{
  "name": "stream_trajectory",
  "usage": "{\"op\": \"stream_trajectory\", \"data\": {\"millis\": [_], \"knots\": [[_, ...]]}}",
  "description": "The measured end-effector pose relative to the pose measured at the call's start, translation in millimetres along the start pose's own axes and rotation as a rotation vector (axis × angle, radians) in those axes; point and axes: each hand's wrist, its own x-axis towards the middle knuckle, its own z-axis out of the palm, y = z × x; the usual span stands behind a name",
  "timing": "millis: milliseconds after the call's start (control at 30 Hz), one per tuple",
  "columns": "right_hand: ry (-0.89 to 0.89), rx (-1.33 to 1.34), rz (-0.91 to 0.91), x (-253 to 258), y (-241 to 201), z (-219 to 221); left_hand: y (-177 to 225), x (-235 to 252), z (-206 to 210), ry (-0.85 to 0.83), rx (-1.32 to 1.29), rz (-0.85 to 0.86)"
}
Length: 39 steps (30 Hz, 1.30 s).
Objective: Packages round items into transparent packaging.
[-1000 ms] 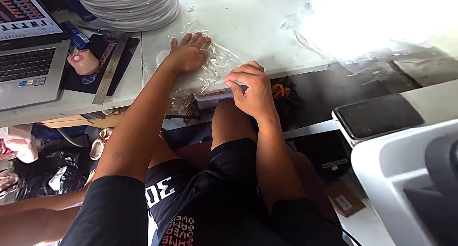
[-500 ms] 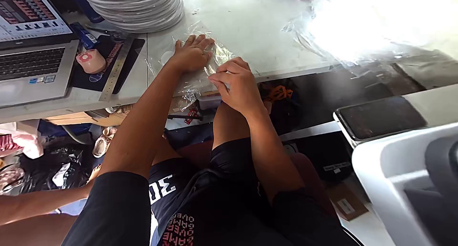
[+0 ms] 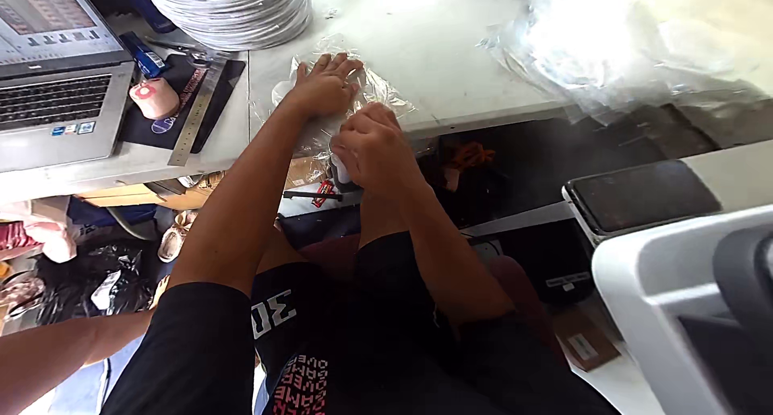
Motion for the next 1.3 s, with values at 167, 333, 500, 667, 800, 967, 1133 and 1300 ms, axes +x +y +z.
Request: {"op": "stream_trajectory", "data": {"millis": [167,333,500,667,800,967,1133,1300], "knots": [[0.062,0.086,-0.061,-19,-7,0,-3,-1,0,0.014,-0.012,0.014],[0.093,0.154,-0.076,-36,-7,0,-4,2,2,0.016,0.009,0.018],[0.059,0.044,-0.006,-12,-24,5,-2,-1,1,0.009,0.004,0.005],[0.079,0.076,-0.143,-18,-23,24,-3,-2,2,0.033,-0.008,0.02],[0.185,0.2,-0.221,-44,-23,26,-4,-1,3,0.019,-0.016,0.015],[0.243,0.248,-0.189,-60,-10,36,-2,0,-4,0.116,-0.084,0.072],[0.326,0.235,-0.093,-58,-15,39,36,-112,-38,0.703,-0.216,0.047],[0.281,0.276,-0.078,-52,-30,36,24,-220,67,0.61,-0.726,-0.387]]}}
